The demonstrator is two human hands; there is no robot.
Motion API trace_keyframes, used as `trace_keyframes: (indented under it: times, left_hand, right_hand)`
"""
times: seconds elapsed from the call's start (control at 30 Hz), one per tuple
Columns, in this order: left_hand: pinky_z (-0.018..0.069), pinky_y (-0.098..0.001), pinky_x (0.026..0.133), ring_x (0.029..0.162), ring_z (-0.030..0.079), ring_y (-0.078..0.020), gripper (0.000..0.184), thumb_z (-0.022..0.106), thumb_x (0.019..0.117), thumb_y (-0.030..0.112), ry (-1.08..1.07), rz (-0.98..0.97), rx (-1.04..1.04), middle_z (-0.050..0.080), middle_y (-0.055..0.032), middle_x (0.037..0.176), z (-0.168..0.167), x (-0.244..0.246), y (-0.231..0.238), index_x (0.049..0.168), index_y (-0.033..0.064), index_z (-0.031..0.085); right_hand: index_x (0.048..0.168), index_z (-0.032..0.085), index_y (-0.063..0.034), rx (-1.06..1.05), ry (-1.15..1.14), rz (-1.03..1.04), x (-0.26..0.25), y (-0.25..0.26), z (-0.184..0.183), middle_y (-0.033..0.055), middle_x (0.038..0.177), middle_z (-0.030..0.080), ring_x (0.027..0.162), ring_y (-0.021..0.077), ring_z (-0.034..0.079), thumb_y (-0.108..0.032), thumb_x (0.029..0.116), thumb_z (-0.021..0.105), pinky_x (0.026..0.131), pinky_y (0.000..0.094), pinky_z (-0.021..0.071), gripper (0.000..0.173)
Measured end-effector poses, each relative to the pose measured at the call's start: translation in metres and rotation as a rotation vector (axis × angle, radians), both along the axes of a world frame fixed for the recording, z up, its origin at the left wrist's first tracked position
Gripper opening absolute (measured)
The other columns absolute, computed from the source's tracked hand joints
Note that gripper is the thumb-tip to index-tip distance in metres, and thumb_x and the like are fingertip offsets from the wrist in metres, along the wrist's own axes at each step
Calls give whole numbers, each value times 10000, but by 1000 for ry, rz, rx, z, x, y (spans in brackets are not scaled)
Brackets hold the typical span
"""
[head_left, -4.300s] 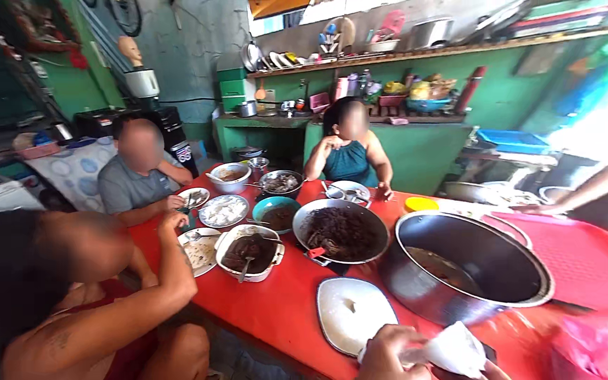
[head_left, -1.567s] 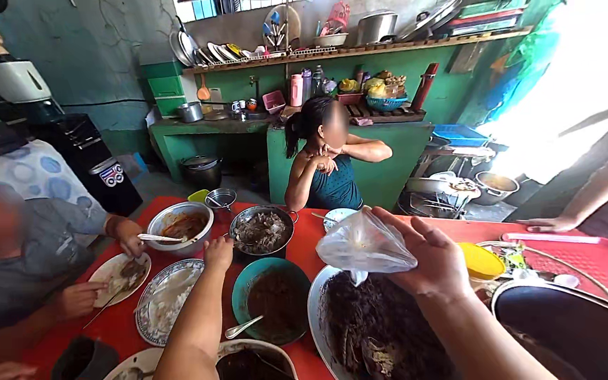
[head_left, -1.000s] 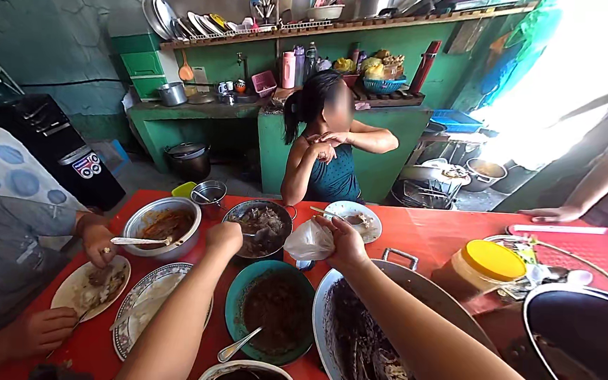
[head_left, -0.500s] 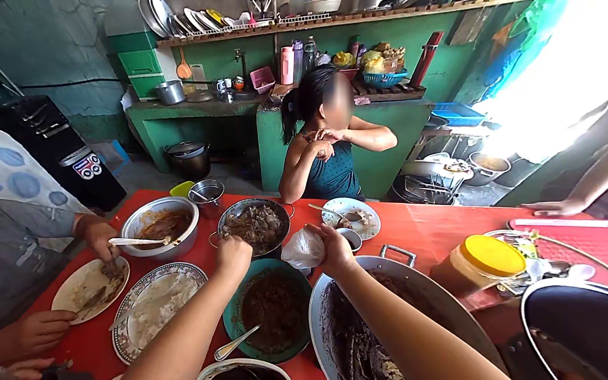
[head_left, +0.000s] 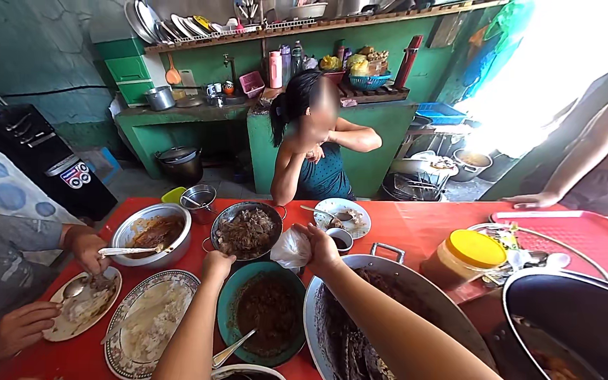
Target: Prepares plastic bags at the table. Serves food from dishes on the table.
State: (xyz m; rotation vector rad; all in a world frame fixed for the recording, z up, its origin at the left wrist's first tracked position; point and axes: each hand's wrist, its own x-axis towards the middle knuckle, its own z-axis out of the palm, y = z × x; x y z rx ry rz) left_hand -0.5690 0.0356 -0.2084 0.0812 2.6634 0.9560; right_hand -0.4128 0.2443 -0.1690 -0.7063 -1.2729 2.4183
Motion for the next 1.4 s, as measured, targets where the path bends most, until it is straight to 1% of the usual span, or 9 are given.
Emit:
trace_keyframes:
  times: [0.07,0.23,0.33,0.43,0.57,0.77,1.07,1.2,1.4]
  left_hand:
    - [536,-538,880,907,685,-326,301,775,932,269,4,36,116,720,-208,993,-10,2,-7,1044,-9,745]
    - [550,-434,784,784,655,-231,235,769,944,220,28,87,266,713,-153,922,-15,12,-19,1011,-5,744]
    - [527,-378,721,720,612,-187,217,770,942,192,45,103,351,696,-129,869,-18,15,-25,985,-18,734]
    - [539,-375,710,701,627,-182,213,777,936,184,86,90,378,705,-125,857,-16,17,-28,995,-16,733]
    - [527,-352,687,666,606,-161,198,784,928,168,140,70,405,694,-98,809,-4,19,-30,995,-10,731]
    - [544,-352,718,699,629,-169,180,790,910,113,156,53,458,705,-112,838,26,23,-29,1002,-23,719]
    - [541,-350,704,690,624,-161,165,771,930,137,206,-17,421,693,-90,819,64,30,-25,993,-3,712]
    - [537,-325,682,668,619,-144,142,783,917,127,212,-44,441,695,-74,797,68,37,-19,953,8,716]
    - [549,-324,683,686,641,-155,155,788,912,120,182,-45,462,702,-85,809,68,39,-11,978,-1,718]
  right_hand:
    - [1406,545,-74,32,6,25,-2,0,0,111,1239,649,1063,198,629,-491,1094,221,907,431,514,613]
    - [1377,569,-42,155,-99,74,-12,2,3,156,1262,643,1103,240,619,-509,1101,223,940,463,492,643]
    - [1393,552,-16,365,-217,95,-17,1,16,209,1336,592,1195,303,578,-477,1112,278,999,511,455,606]
    - [1434,528,-17,481,-259,123,-21,5,20,242,1470,503,1350,364,489,-496,1103,311,1096,565,385,622]
    - [1462,499,-54,352,-178,90,-22,5,21,218,1357,585,1207,317,582,-532,1101,213,1002,521,461,664]
    - [1496,465,-100,73,-10,63,-23,13,5,181,1293,633,1140,280,624,-645,1044,35,948,499,505,828]
    - [1532,407,-146,-135,210,91,-32,8,1,140,1376,586,1211,253,588,-680,1001,-49,981,481,495,880]
    - [1539,397,-148,-194,201,58,-34,8,-6,140,1390,574,1230,255,573,-683,1000,-48,995,481,484,881]
    - [1510,429,-144,-290,270,-9,-46,2,-9,119,1377,577,1228,234,569,-686,993,-66,1006,469,477,898]
